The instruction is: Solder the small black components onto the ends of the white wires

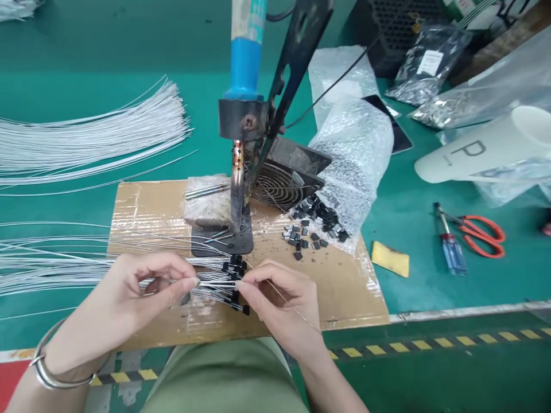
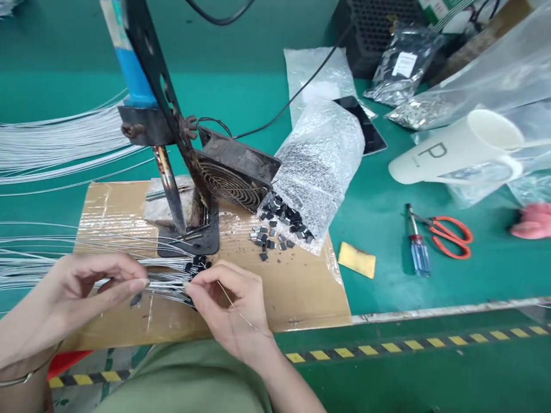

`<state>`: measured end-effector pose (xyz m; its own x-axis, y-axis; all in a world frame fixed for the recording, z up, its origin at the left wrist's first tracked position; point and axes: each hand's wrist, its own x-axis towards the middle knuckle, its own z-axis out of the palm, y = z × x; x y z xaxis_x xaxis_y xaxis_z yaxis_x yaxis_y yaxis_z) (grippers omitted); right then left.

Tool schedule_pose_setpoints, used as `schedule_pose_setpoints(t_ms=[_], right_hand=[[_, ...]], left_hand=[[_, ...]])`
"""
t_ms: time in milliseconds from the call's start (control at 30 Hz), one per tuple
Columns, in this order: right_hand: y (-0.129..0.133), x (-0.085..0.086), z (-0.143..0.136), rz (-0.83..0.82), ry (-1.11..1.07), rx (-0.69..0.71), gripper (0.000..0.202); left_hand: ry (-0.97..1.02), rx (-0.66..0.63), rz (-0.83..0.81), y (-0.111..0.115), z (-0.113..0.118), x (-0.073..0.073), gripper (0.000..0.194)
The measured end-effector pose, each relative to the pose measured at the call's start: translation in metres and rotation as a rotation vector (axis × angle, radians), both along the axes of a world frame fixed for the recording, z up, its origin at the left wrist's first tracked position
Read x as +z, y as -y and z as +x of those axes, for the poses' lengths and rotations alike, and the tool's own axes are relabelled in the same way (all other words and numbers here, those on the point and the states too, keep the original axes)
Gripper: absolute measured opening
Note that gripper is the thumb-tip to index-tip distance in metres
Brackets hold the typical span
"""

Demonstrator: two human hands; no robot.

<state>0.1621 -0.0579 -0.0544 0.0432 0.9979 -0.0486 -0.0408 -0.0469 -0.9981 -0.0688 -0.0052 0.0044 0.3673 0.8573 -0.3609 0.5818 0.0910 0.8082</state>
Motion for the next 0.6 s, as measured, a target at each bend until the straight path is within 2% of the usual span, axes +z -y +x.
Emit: schedule_pose_setpoints(t_ms=[133, 367, 500, 600], right_hand=[[0.001, -0.005, -0.003, -0.022, -0.016, -0.007, 0.017], [0.0, -0.009, -0.006, -0.097, -0.102, 0.002, 0.02], [-0.002, -0.003, -0.002, -0.052, -0.05, 0.066, 0.021], [-0.002, 0.001, -0.001, 0.025, 0.026, 0.08, 0.02]], left_hand=[[0.04, 0.064, 0.055, 0.001, 0.004, 0.0, 0.023], [0.064, 0.076, -0.047, 0.008, 0.002, -0.008, 0.021], [-0.013, 0.067, -0.024, 0.012, 0.005, -0.004, 0.026], [-0.035, 0.016, 0.051, 0.017, 0.017, -0.004, 0.018]])
